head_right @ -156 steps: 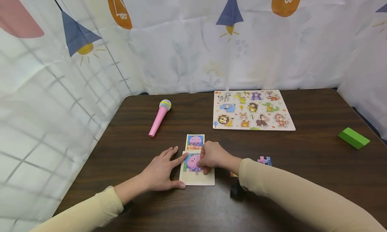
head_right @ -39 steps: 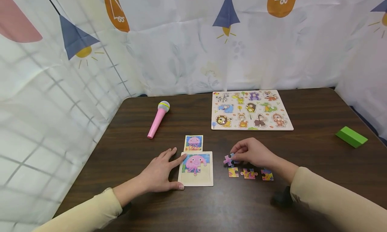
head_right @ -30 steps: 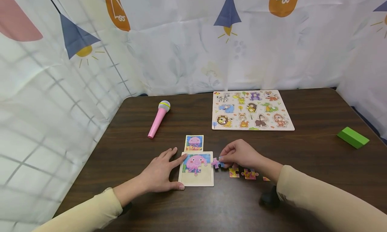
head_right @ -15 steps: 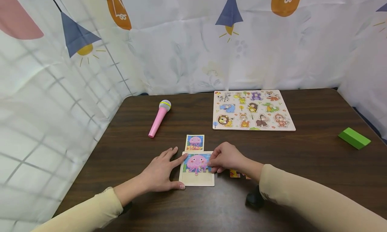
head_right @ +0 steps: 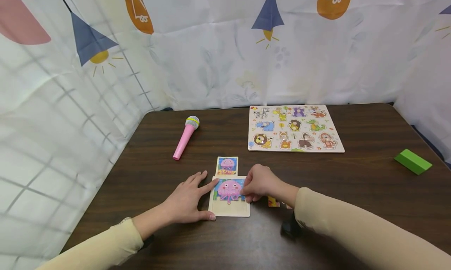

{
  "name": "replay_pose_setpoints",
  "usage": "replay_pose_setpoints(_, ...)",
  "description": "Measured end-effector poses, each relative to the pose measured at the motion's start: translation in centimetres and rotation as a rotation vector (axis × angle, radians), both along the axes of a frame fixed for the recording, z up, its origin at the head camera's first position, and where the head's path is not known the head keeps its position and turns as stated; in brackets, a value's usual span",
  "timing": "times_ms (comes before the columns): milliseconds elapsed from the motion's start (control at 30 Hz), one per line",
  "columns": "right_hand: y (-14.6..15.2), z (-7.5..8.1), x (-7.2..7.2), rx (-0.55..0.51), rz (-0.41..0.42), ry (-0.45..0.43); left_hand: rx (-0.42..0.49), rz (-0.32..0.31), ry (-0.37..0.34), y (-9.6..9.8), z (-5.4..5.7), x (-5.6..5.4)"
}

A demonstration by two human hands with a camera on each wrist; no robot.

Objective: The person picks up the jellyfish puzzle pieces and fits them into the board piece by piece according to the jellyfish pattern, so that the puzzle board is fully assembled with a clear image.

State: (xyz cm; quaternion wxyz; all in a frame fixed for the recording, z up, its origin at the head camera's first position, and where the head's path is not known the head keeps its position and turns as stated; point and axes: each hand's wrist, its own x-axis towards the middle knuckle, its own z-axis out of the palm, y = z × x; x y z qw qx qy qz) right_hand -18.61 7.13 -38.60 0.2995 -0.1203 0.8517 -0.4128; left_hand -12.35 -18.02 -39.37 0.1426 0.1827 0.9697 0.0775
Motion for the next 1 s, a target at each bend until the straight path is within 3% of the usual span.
replay_pose_setpoints(300,-0.2,0.2,-0.2,0.053,0.031,0.016,0.002,0.001,-0.007,0.1,0.1,0.1)
replay_pose_setpoints(667,-0.7,-0.2,0.1,0.131,0.056,0.138,0.0,0.0,-0.007,0.0,0.0,0.0)
replay_pose_setpoints(1000,-1.0,-0.1,0.1,0.17,0.066,0.167,0.0,0.003,-0.009,0.0,0.0,-0.1)
